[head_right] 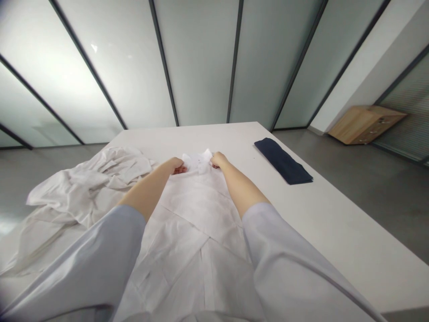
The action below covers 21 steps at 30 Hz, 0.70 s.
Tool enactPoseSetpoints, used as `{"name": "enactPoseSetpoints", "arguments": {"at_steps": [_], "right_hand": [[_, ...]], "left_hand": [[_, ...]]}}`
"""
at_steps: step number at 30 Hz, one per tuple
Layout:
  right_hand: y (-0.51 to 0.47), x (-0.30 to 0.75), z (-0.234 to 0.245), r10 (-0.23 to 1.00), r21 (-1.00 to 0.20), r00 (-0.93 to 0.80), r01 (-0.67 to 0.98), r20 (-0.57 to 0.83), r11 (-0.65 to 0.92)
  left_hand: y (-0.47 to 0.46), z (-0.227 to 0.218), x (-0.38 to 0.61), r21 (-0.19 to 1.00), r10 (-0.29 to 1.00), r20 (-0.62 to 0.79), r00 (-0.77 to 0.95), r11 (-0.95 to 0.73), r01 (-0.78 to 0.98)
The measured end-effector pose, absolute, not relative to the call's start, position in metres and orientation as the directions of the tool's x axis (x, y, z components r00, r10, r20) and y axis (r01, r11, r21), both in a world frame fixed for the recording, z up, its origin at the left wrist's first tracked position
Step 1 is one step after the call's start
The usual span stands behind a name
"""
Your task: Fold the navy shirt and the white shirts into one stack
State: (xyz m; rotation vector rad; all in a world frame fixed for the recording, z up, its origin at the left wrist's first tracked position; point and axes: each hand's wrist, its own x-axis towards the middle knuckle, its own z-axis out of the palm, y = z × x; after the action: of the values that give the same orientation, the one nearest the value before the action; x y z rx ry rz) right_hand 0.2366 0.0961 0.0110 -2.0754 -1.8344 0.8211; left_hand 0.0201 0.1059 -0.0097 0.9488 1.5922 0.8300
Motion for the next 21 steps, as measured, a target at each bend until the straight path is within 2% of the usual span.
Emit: {"name": "enactPoseSetpoints", "arguments": {"at_steps": [3,6,10,13,16,21], "right_hand": [[0.097,0.239,0.010,0.975,-0.710,0.108,0.671,-0.192,-0.214],[0.097,0.240,0.010,0.967,-0.887,0.151,0.390,-0.205,-0.249],[0.094,0.242,0.012,0.964,-0.963,0.142,0.117,-0.224,-0.241],[0.094,0.244,0.013,0.957,-0.970,0.167,0.021,-0.236,-0.243],[0.097,0.247,0.012,0.930,-0.954,0.246,0.056,-0.273,-0.294],[0.101,0.249,0.002,0.953,-0.894,0.271,0.380,-0.138,-0.238]], "left_hand": [[0.101,-0.010,0.024,0.893,0.897,-0.422,-0.128,0.436,0.113],[0.097,-0.007,0.024,0.911,0.908,-0.410,-0.085,0.412,0.002],[0.094,-0.001,0.020,0.907,0.937,-0.346,-0.044,0.322,-0.271],[0.096,0.002,0.017,0.925,0.950,-0.284,-0.132,0.235,-0.298],[0.098,-0.001,0.016,0.968,0.961,-0.200,-0.190,0.164,-0.190],[0.099,-0.011,0.019,0.983,0.972,-0.182,-0.151,0.179,-0.034]]}}
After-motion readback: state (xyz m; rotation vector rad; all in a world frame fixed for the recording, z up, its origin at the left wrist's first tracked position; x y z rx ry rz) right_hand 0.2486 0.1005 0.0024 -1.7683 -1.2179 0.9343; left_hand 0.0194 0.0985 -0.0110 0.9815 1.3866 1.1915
